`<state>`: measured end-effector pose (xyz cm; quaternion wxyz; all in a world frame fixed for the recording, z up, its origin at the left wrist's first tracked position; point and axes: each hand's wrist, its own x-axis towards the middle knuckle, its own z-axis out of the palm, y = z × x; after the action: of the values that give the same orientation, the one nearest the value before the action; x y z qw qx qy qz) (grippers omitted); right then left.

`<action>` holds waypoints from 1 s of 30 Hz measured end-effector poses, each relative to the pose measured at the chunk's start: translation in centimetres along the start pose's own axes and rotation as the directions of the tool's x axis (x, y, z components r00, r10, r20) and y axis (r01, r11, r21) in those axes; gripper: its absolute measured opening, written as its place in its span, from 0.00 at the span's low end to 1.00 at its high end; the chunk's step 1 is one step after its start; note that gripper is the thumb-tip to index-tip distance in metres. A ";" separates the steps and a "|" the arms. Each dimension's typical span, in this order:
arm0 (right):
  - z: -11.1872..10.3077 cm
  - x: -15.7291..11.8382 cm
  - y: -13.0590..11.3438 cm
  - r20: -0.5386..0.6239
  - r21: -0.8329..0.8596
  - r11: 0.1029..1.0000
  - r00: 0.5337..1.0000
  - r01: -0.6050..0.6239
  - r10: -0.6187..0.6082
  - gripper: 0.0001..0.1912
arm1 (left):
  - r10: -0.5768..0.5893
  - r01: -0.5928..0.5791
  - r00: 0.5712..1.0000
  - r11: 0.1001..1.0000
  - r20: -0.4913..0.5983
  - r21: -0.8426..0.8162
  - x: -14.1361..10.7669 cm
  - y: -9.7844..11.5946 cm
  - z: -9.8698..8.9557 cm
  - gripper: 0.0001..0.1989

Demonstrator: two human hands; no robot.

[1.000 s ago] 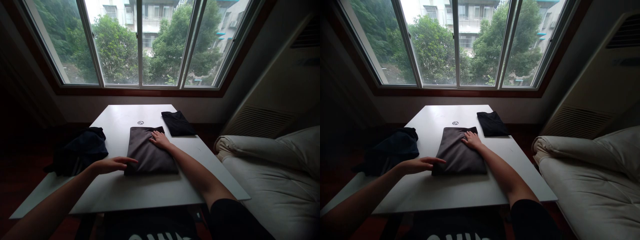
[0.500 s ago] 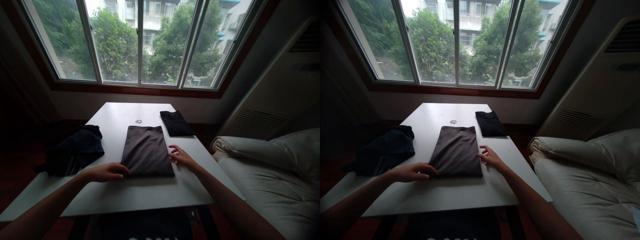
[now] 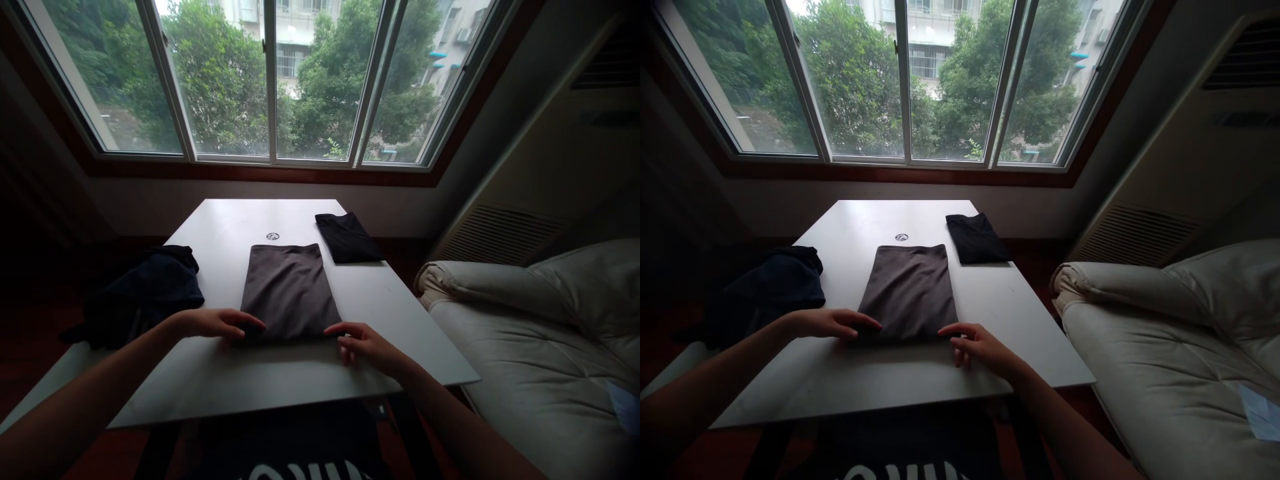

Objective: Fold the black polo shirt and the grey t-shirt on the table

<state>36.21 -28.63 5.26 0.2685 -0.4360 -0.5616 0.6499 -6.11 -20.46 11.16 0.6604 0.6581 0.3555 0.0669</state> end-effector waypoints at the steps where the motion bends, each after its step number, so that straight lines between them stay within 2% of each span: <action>1: -0.1 0.1 -0.1 -0.001 -0.053 0.999 1.000 0.000 0.000 0.27 | -0.021 0.021 1.000 1.000 0.001 -0.001 -0.1 -0.3 0.1 0.28; 3: -0.5 0.0 -0.2 -0.042 -0.136 0.991 0.999 0.009 -0.015 0.22 | -0.086 0.086 0.996 0.996 0.031 0.001 -0.3 -0.8 0.0 0.26; 5: -1.2 -0.5 -0.2 -0.086 -0.176 0.984 0.996 0.011 -0.026 0.20 | -0.097 0.097 0.995 0.995 0.018 0.006 -0.5 -1.1 -0.1 0.26; 10: -2.6 -2.9 0.2 -0.025 -0.213 0.976 0.999 -0.037 0.033 0.16 | -0.121 0.121 0.993 0.992 0.000 0.043 -1.7 -1.4 -0.2 0.25; 13: -2.6 -3.5 -0.1 -0.139 -0.287 0.958 0.988 0.022 -0.065 0.15 | -0.181 0.187 0.982 0.972 -0.051 0.145 -2.5 -1.5 -1.2 0.27; 15: -1.9 -3.0 -1.0 -0.215 -0.365 0.927 0.961 0.084 -0.171 0.16 | -0.141 0.194 0.972 0.934 -0.188 0.300 -2.3 -1.1 -1.9 0.26; 17: -0.4 -1.5 -2.4 -0.237 -0.468 0.869 0.924 0.162 -0.299 0.15 | 0.026 0.179 0.926 0.849 -0.377 0.497 -0.9 -0.2 -2.0 0.25; 19: 1.5 1.0 -4.0 -0.198 -0.599 0.756 0.867 0.262 -0.457 0.14 | 0.254 0.167 0.842 0.715 -0.475 0.678 1.8 0.7 -1.3 0.25; 20: 2.6 2.4 -4.7 -0.140 -0.659 0.682 0.839 0.317 -0.525 0.13 | 0.349 0.151 0.816 0.641 -0.461 0.752 3.5 0.9 -0.9 0.24; 22: 4.6 5.5 -5.4 0.002 -0.777 0.496 0.791 0.387 -0.612 0.15 | 0.460 0.120 0.803 0.500 -0.380 0.858 7.1 0.5 -0.4 0.23; 23: 5.5 7.0 -5.3 0.039 -0.831 0.419 0.789 0.366 -0.613 0.19 | 0.475 0.119 0.808 0.447 -0.348 0.887 8.9 0.0 -0.6 0.25; 25: 6.8 9.3 -4.3 0.055 -0.909 0.319 0.836 0.269 -0.546 0.31 | 0.440 0.162 0.830 0.398 -0.343 0.903 11.9 -1.7 -1.6 0.30; 27: 7.5 10.5 -2.7 0.040 -0.947 0.266 0.887 0.181 -0.461 0.39 | 0.352 0.256 0.836 0.430 -0.421 0.866 14.1 -3.5 -3.6 0.33; 30: 7.7 10.2 -0.6 0.043 -0.964 0.224 0.917 0.142 -0.397 0.44 | 0.233 0.414 0.783 0.497 -0.576 0.763 15.6 -4.7 -6.4 0.35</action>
<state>24.64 -23.76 3.03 0.1200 -0.4703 -0.8711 0.0748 0.04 -7.09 1.66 0.0902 0.8153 0.5696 0.0526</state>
